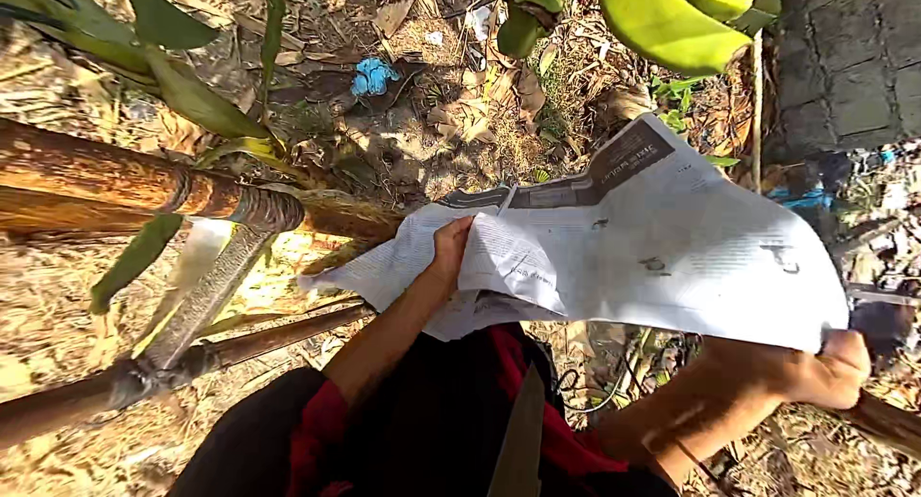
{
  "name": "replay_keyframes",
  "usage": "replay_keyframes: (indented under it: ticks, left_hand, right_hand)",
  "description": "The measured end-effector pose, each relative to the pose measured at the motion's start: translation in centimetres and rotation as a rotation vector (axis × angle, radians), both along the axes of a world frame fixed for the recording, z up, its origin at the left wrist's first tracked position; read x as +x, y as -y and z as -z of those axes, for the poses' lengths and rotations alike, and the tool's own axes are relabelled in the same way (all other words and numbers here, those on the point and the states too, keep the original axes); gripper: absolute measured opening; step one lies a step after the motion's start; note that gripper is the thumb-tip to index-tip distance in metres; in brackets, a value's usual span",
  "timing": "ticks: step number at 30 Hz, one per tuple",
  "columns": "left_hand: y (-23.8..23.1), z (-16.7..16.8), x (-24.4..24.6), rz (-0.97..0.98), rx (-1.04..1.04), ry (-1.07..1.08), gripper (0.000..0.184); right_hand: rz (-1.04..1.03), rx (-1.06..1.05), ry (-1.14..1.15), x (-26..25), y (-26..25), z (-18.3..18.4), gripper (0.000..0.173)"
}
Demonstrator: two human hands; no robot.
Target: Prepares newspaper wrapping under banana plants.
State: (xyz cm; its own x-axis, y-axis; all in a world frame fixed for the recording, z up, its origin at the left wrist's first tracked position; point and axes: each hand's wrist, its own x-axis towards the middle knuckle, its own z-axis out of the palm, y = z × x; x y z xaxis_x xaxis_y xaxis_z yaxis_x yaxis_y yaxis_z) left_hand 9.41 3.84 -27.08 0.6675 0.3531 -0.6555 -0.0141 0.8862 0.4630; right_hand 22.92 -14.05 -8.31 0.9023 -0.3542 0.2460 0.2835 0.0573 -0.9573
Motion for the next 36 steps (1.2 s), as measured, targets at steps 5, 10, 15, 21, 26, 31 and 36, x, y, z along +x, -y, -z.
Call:
replay_keyframes:
  ticks: [5,10,15,21,26,31,36]
  left_hand:
    - [-1.4,-0.7,-1.1,0.252,0.373,0.500,0.105]
    - [2.2,-5.0,-3.0,0.757,1.505,0.404,0.109]
    - [5.0,-4.6,-2.5,0.845,1.758,0.226,0.049]
    - [4.0,0.5,3.2,0.977,1.517,0.278,0.044]
    - [5.8,2.4,9.4,0.862,1.558,0.359,0.030]
    - [8.7,-1.7,11.4,0.923,1.684,0.531,0.029]
    - [8.1,-5.4,8.8,1.057,1.763,0.311,0.033]
  right_hand:
    - [-0.212,-0.079,0.270,1.1,0.0,2.1,0.045]
    - [-0.341,-0.142,0.478,2.8,-0.3,2.5,0.039]
    - [-0.110,-0.335,0.154,2.3,-0.7,3.1,0.028]
    - [0.068,-1.197,-0.473,2.8,0.9,5.4,0.047]
    - [-0.022,-0.688,-0.834,3.5,4.5,10.5,0.071]
    - [-0.241,-0.574,-1.091,1.8,5.6,11.5,0.095]
    - [-0.433,-0.566,-1.044,1.6,3.4,10.3,0.103]
